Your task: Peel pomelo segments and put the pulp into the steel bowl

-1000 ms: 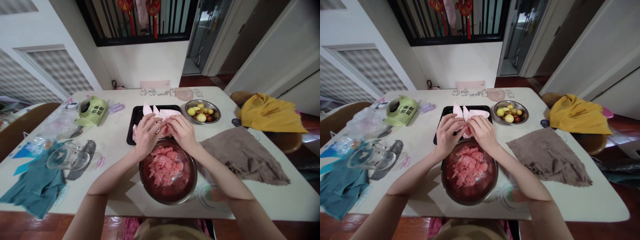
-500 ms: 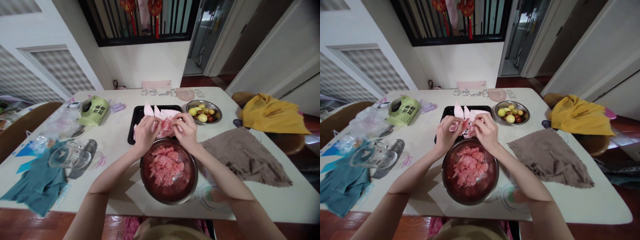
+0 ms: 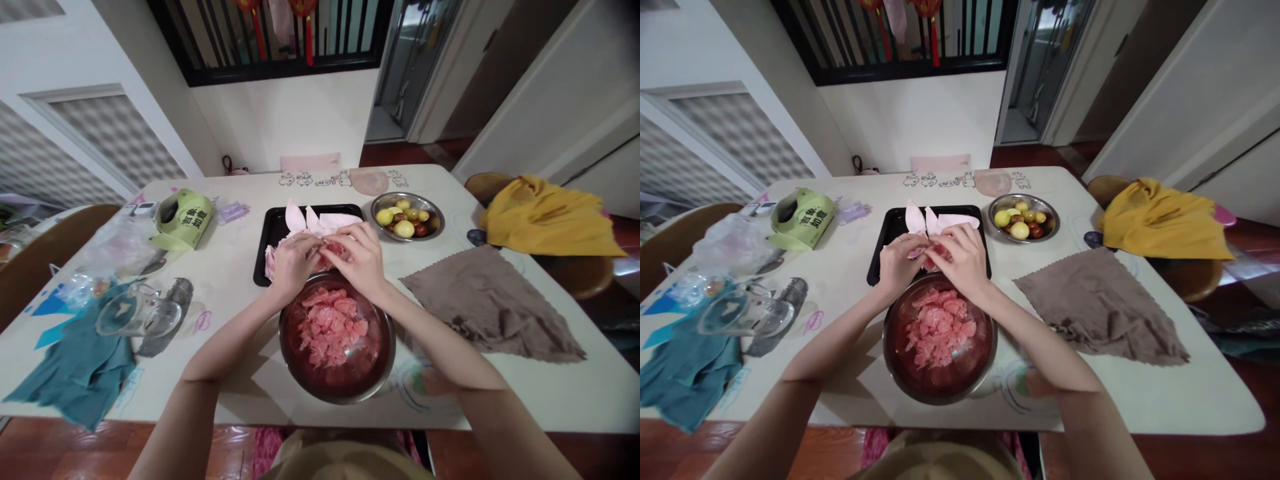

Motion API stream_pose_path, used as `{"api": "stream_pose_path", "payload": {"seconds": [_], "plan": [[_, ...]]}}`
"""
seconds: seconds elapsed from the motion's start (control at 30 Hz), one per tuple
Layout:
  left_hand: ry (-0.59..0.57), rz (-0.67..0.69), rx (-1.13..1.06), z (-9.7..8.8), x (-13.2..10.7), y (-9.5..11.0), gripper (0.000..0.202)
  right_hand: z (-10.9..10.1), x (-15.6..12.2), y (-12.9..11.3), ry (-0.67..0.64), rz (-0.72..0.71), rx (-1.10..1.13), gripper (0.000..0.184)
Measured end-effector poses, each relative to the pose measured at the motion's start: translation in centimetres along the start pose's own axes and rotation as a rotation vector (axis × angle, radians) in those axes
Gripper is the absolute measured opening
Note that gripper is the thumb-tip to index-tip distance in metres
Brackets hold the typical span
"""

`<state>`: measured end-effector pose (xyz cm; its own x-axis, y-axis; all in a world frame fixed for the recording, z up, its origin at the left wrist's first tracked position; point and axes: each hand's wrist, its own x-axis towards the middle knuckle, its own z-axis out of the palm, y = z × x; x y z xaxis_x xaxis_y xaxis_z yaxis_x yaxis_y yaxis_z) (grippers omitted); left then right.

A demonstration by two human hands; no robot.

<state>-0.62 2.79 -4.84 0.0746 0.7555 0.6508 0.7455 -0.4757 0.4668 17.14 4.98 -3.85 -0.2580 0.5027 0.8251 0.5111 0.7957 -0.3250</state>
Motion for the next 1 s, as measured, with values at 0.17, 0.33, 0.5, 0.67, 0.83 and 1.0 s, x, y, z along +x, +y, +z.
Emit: {"api": "stream_pose_path", "payload": {"seconds": [0.17,0.33,0.5,0.67,0.83,1.0], "plan": [[0.017,0.061,0.01,0.1,-0.3,0.5,0.012,0.2,-0.3,-0.2,-0.014,-0.032,-0.086,0.01],[0.04,-0.006,-0.038,-0.5,0.5,0.0,0.007,-0.1,0.0,1.4,-0.042,0.122,-0.08,0.014],[0.031,-0.082,-0.03,-1.1,0.9,0.0,0.006,0.2,0.1,2.3,-0.097,0.15,-0.037,0.015],[0.041,0.007,0.013,-1.0,0.6,0.8,0.006,0.0,-0.1,1.3,-0.026,-0.05,-0.136,0.013],[0.066,0.152,0.106,-0.9,0.0,1.2,0.012,0.0,-0.7,1.5,-0.037,-0.2,-0.306,0.016],[0.071,0.234,0.147,-1.4,-0.4,1.6,0.015,-0.3,-0.9,1.3,0.001,-0.329,-0.434,0.015]]}}
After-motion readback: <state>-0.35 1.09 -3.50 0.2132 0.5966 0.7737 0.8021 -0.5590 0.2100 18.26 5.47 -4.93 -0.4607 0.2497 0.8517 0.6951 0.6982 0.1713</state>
